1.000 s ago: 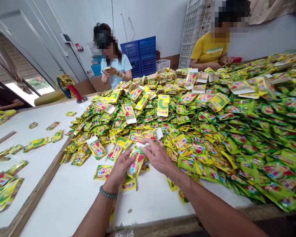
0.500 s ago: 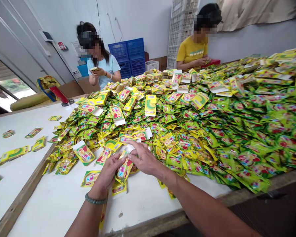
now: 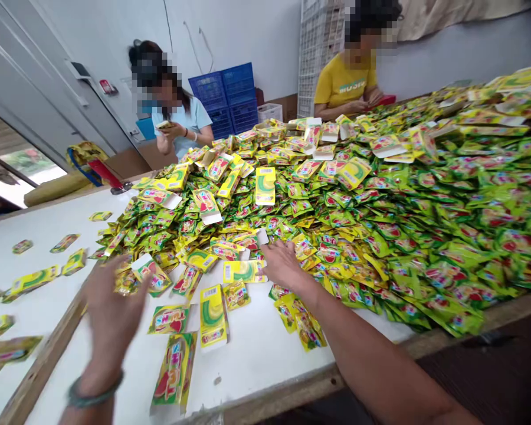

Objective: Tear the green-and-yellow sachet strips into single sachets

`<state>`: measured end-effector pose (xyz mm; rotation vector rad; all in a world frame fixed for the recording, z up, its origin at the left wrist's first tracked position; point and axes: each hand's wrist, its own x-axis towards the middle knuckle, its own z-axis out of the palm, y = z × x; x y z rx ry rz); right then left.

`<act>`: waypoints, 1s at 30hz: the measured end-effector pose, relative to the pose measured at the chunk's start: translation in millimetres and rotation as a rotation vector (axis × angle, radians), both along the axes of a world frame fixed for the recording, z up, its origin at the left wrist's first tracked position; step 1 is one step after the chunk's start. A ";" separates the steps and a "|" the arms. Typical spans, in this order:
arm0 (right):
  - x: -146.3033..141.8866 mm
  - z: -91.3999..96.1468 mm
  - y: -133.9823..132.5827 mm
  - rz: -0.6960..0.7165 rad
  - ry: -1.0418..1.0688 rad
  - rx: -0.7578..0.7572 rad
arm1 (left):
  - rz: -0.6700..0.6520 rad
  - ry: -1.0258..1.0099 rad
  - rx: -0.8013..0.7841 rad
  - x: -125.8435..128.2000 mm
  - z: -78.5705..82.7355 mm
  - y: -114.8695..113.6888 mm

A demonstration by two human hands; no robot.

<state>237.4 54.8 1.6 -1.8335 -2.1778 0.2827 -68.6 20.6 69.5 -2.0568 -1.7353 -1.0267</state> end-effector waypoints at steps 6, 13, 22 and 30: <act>-4.3 -12.7 2.9 0.107 0.019 -0.031 | -0.394 0.395 -0.465 112.1 -72.2 16.9; -0.7 -24.5 7.7 0.193 0.078 -0.012 | -0.379 0.352 -0.429 113.8 -85.3 29.8; -0.4 -20.8 7.9 0.265 0.155 0.001 | -0.260 0.078 -0.403 86.6 -74.0 25.0; -17.3 -23.5 8.6 0.076 0.275 0.047 | -0.243 0.131 -0.473 84.5 -63.9 17.1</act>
